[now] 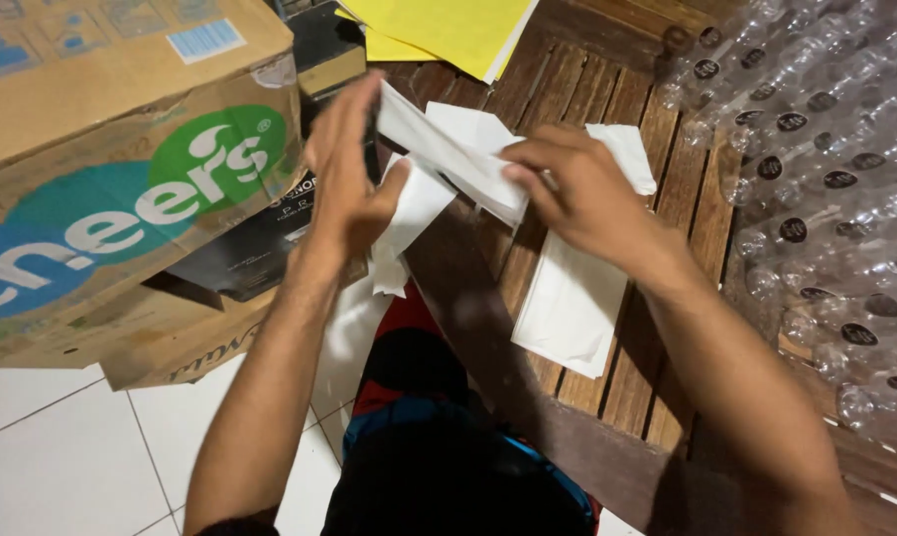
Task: Folding white paper napkins and stacking them on a wooden table in a production area.
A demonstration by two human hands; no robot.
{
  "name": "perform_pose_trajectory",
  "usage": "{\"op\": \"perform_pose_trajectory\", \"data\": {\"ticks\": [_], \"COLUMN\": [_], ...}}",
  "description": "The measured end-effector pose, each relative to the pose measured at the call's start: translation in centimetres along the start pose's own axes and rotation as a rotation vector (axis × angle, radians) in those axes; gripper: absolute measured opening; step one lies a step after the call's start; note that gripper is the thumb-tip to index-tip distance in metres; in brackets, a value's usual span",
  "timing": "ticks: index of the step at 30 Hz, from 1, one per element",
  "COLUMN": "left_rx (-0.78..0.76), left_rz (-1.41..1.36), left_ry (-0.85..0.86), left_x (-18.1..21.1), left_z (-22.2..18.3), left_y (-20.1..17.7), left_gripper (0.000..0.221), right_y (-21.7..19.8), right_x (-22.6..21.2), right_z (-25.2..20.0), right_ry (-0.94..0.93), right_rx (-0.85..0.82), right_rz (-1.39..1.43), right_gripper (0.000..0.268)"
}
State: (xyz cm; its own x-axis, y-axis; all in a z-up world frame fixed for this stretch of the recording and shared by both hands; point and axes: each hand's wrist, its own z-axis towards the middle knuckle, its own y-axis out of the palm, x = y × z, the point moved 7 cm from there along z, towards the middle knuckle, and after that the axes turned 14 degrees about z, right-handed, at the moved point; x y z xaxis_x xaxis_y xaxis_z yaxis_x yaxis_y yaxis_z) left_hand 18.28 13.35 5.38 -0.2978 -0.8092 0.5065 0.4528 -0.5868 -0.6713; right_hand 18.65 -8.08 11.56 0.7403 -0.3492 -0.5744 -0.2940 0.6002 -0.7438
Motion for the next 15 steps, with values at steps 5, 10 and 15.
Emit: {"op": "perform_pose_trajectory", "data": {"ticks": [5,10,15], "left_rx": [-0.259,-0.558,-0.307], "left_rz": [-0.215,-0.211,-0.26], "left_ry": [0.17,0.067,0.458], "left_x": [2.4,8.9,13.3], "left_z": [3.4,3.5,2.4], "left_y": [2.1,3.0,3.8], "left_gripper": [0.067,0.054,0.077], "right_y": [-4.9,-7.4,-8.1], "right_x": [-0.3,-0.9,-2.0], "right_z": [-3.2,-5.8,-7.1], "right_ry": [-0.071,-0.02,0.034], "right_rx": [0.084,0.125,0.058], "right_rz": [-0.054,-0.039,-0.035], "right_gripper": [0.014,0.016,0.021]}}
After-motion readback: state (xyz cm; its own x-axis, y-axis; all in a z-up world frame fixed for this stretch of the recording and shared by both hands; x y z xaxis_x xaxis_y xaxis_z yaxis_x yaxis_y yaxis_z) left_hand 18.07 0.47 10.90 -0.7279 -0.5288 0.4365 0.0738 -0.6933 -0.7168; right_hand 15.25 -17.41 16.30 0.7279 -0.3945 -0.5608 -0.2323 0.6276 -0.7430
